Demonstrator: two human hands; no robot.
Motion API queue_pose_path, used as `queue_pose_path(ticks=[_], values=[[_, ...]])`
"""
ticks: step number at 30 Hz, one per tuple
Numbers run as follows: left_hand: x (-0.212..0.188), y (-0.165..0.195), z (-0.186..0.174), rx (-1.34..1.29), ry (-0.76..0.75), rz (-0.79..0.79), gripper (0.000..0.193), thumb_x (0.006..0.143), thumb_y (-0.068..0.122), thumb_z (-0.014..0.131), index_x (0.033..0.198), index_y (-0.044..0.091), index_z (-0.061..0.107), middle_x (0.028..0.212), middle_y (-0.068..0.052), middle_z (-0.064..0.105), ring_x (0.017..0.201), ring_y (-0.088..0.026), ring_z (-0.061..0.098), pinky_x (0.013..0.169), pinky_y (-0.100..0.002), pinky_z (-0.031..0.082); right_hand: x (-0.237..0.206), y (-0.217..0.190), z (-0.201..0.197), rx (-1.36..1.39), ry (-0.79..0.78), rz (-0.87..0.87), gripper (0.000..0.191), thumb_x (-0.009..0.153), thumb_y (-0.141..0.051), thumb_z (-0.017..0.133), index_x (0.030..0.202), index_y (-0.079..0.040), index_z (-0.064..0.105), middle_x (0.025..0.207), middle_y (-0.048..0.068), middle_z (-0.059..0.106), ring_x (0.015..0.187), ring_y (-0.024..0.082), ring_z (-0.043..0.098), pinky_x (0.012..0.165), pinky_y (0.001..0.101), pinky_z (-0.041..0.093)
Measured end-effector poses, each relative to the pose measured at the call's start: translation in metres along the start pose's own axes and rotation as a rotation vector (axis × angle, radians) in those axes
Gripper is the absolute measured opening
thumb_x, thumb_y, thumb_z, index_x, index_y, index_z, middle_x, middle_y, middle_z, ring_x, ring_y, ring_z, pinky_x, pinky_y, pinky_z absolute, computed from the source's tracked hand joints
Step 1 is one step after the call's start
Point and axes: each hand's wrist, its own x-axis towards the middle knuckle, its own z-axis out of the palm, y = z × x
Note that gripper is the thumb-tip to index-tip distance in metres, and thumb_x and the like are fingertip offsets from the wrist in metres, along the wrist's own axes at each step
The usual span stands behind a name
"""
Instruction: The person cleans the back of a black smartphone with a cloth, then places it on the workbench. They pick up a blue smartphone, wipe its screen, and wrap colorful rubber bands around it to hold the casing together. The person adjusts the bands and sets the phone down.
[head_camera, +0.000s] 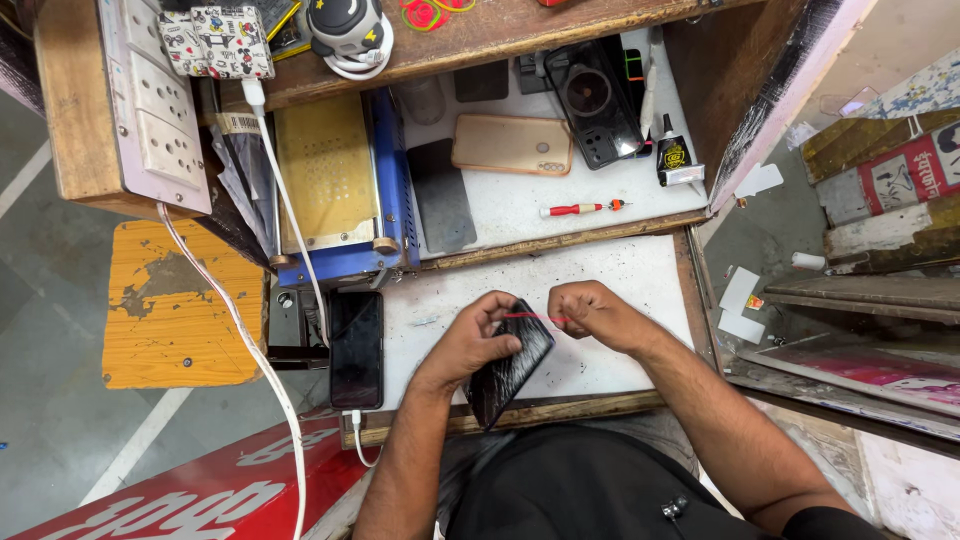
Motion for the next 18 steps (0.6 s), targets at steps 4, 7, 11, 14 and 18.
queue_pose_path(ticks=[4,7,11,14,18], values=[[-0.007,0.005,-0.008,-0.09,0.125,0.116,0.06,0.077,0.026,0.091,0.122,0.002,0.059,0.11,-0.005,0.068,0.103,-0.014,0.065,0.091,-0.027,0.057,0.0,-0.009,-0.004,-0.148,0.007,0.087,0.048,0.105,-0.052,0.052,0.081,-0.011,0.058,0.066,-0.007,0.045,0.059,0.006,0.039,0.052,0.0225,0.035],[-0.015,0.011,-0.016,-0.116,0.252,0.253,0.058,0.078,0.026,0.09,0.12,0.004,0.057,0.109,-0.005,0.067,0.102,-0.014,0.065,0.091,-0.028,0.056,-0.01,-0.02,-0.017,-0.199,0.015,0.18,0.043,0.104,-0.046,0.053,0.079,-0.012,0.057,0.065,-0.006,0.045,0.057,0.007,0.038,0.05,0.0227,0.034],[-0.024,0.018,-0.024,-0.087,0.397,0.441,0.053,0.085,0.024,0.088,0.121,0.001,0.058,0.108,-0.006,0.067,0.103,-0.013,0.064,0.096,-0.027,0.053,-0.034,-0.028,-0.041,-0.177,0.005,0.261,0.039,0.103,-0.04,0.054,0.078,-0.011,0.058,0.064,-0.005,0.046,0.055,0.007,0.038,0.048,0.0236,0.032],[-0.028,0.02,-0.025,-0.145,0.444,0.501,0.053,0.085,0.024,0.089,0.121,0.002,0.056,0.106,-0.005,0.067,0.099,-0.013,0.063,0.092,-0.027,0.052,-0.058,-0.026,-0.059,-0.146,0.008,0.298,0.037,0.102,-0.037,0.055,0.078,-0.01,0.059,0.063,-0.005,0.047,0.054,0.008,0.038,0.048,0.0241,0.033],[-0.026,0.017,-0.018,-0.125,0.498,0.54,0.051,0.087,0.024,0.088,0.12,0.002,0.056,0.106,-0.005,0.068,0.098,-0.013,0.064,0.092,-0.028,0.053,-0.094,-0.024,-0.079,-0.04,0.118,0.319,0.038,0.103,-0.034,0.058,0.074,-0.009,0.057,0.062,-0.003,0.048,0.052,0.008,0.038,0.046,0.0245,0.032]])
